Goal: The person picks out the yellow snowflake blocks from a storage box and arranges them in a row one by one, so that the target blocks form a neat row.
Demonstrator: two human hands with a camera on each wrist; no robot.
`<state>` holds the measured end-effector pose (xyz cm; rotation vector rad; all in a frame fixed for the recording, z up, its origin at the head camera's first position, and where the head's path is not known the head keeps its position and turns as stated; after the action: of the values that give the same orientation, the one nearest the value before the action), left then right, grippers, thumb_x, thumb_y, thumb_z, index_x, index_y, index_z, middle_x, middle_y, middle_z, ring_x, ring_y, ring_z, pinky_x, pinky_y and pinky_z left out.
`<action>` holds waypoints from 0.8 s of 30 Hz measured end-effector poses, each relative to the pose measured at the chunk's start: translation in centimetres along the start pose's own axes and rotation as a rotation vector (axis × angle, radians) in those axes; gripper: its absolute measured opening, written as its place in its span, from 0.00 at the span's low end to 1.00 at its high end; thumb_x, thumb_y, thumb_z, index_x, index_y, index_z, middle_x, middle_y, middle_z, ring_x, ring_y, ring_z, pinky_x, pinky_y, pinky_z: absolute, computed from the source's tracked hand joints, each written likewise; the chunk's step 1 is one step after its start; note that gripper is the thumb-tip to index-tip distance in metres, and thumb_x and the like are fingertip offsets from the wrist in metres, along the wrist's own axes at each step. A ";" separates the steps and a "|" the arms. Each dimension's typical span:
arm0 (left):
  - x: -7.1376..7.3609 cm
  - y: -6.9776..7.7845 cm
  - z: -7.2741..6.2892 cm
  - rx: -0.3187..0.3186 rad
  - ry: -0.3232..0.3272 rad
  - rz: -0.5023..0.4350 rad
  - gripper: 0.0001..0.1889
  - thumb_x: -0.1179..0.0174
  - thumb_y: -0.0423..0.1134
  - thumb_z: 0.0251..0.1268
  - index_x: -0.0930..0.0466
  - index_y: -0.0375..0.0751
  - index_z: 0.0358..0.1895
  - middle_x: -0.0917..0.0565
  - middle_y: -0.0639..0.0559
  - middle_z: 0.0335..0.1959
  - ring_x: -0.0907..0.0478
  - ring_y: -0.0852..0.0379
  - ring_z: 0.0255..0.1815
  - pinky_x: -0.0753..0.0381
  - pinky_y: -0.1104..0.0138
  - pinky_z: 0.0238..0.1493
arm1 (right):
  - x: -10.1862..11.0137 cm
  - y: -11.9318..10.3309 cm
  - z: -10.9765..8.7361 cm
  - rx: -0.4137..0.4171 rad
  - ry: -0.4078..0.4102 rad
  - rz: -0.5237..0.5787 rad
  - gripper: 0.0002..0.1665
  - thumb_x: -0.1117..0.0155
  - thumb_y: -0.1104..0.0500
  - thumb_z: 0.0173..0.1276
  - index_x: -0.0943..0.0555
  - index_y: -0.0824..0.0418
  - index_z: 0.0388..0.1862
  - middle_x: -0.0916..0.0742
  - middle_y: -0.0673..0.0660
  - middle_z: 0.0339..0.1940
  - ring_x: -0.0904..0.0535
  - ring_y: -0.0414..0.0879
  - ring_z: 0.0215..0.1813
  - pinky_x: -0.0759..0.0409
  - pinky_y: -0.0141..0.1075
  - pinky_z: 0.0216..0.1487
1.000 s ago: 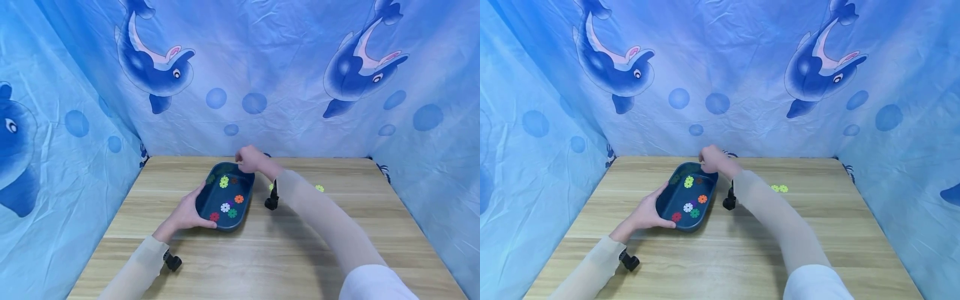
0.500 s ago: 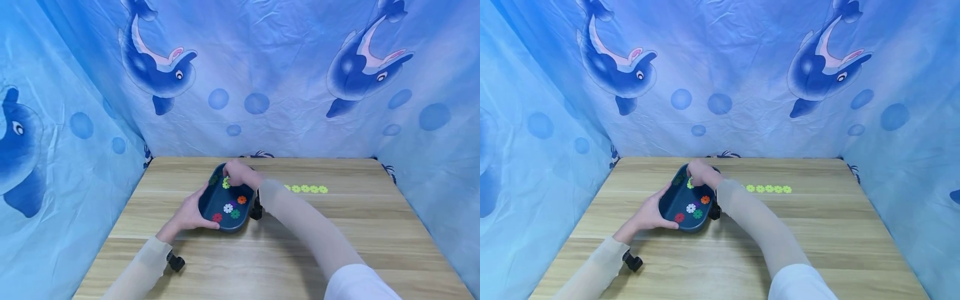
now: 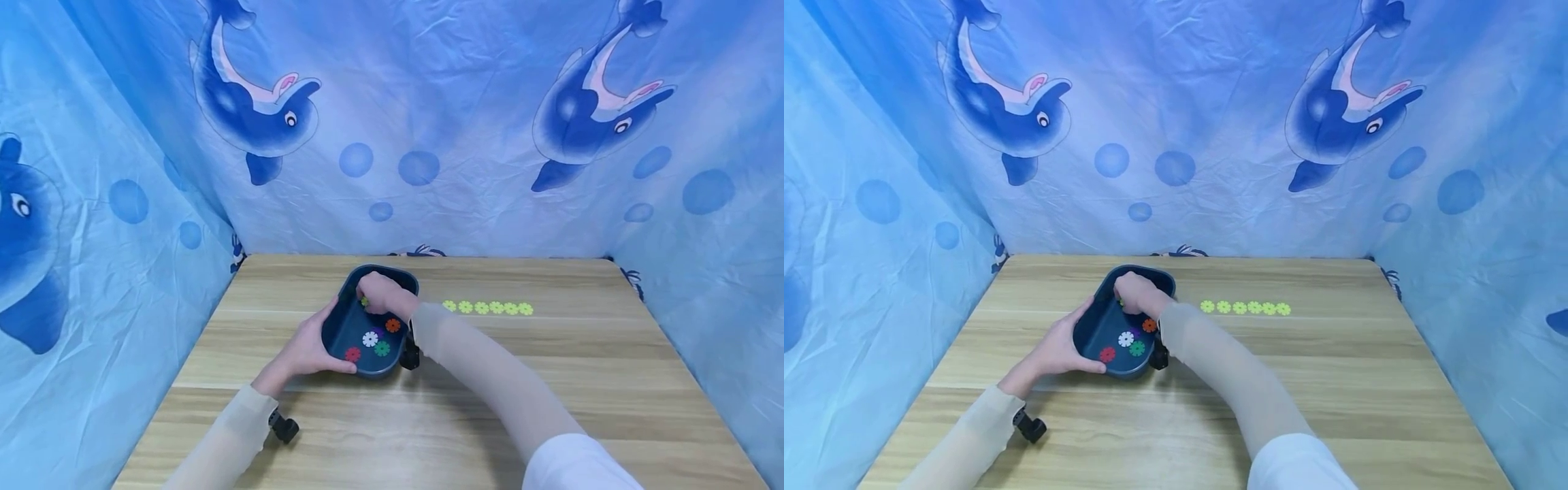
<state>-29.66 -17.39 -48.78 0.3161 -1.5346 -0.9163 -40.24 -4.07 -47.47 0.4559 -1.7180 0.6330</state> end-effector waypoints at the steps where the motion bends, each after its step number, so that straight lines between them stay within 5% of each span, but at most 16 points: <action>1: 0.0 0.0 0.0 0.002 0.002 0.000 0.76 0.11 0.57 0.37 0.55 0.44 0.89 0.38 0.39 0.85 0.31 0.37 0.79 0.25 0.39 0.74 | 0.0 0.0 0.0 -0.007 0.005 0.003 0.12 0.29 0.57 0.76 0.11 0.56 0.55 0.09 0.53 0.57 0.13 0.44 0.56 0.13 0.39 0.61; 13: 0.3 0.2 -0.2 0.003 0.004 0.038 0.76 0.12 0.59 0.38 0.55 0.42 0.88 0.37 0.36 0.85 0.31 0.35 0.79 0.25 0.38 0.73 | -0.8 0.0 -0.2 -0.053 0.029 0.060 0.14 0.23 0.52 0.70 0.12 0.56 0.50 0.11 0.53 0.53 0.17 0.43 0.51 0.13 0.39 0.59; 24: 0.1 -0.1 -0.1 0.020 -0.009 0.023 0.77 0.12 0.61 0.36 0.55 0.45 0.89 0.39 0.38 0.86 0.33 0.35 0.81 0.27 0.37 0.75 | 0.4 1.0 -0.9 0.035 0.040 0.040 0.12 0.25 0.54 0.68 0.13 0.54 0.49 0.14 0.52 0.53 0.19 0.43 0.51 0.14 0.37 0.54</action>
<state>-29.63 -17.59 -48.76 0.3082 -1.5537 -0.8858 -40.25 -2.76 -47.09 0.4313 -1.6842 0.6973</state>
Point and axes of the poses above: each hand's wrist, its own z-axis towards the middle knuckle, its own x-axis out of the back of the hand, y = z × x, the point moved 7 cm from there along z, towards the middle knuckle
